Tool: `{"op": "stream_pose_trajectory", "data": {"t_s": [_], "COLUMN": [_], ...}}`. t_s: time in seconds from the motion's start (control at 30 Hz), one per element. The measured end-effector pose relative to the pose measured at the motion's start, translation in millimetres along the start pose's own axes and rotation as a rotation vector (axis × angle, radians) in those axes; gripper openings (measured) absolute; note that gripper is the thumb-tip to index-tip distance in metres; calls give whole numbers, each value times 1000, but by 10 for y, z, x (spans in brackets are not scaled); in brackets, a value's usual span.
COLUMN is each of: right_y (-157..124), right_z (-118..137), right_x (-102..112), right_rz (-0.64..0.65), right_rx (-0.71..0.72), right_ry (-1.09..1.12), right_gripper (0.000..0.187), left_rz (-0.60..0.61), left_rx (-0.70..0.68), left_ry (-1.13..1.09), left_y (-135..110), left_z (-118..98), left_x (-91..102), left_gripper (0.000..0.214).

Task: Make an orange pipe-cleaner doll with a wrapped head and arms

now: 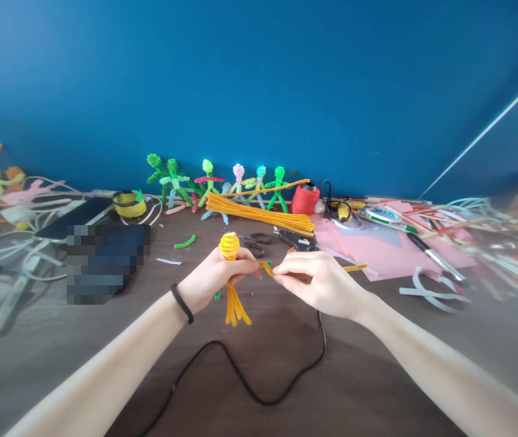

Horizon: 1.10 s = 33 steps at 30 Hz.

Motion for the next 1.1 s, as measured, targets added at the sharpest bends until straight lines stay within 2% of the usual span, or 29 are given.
{"op": "stream_pose_trajectory", "data": {"t_s": [0.13, 0.37, 0.5, 0.67, 0.83, 1.1], "right_y": [15, 12, 21, 27, -1, -13], "right_z": [-57, -147, -125, -46, 4, -13], "right_x": [-72, -118, -75, 10, 53, 87], "right_rz": [91, 142, 121, 50, -31, -94], "right_rx": [-48, -121, -105, -61, -39, -87], "right_ry": [33, 114, 96, -42, -129, -79], "right_gripper": [12, 10, 9, 10, 13, 12], "left_rz": [35, 334, 385, 315, 181, -14], "left_rx": [-10, 43, 93, 86, 83, -18], "left_ry": [-89, -134, -76, 49, 85, 53], "left_y": [-13, -114, -142, -111, -46, -6], "left_z": [-17, -34, -5, 10, 58, 27], "left_x": [-43, -348, -400, -329, -213, -26], "left_gripper": [13, 11, 12, 13, 13, 15]}}
Point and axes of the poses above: each hand's wrist, its own y-axis towards the middle knuckle, its own x-axis out of the back of the hand, z = x × y, the point moved 9 cm from there along y, towards the middle knuckle, and after that the axes turned 1 degree about -z, right-handed, at the moved point
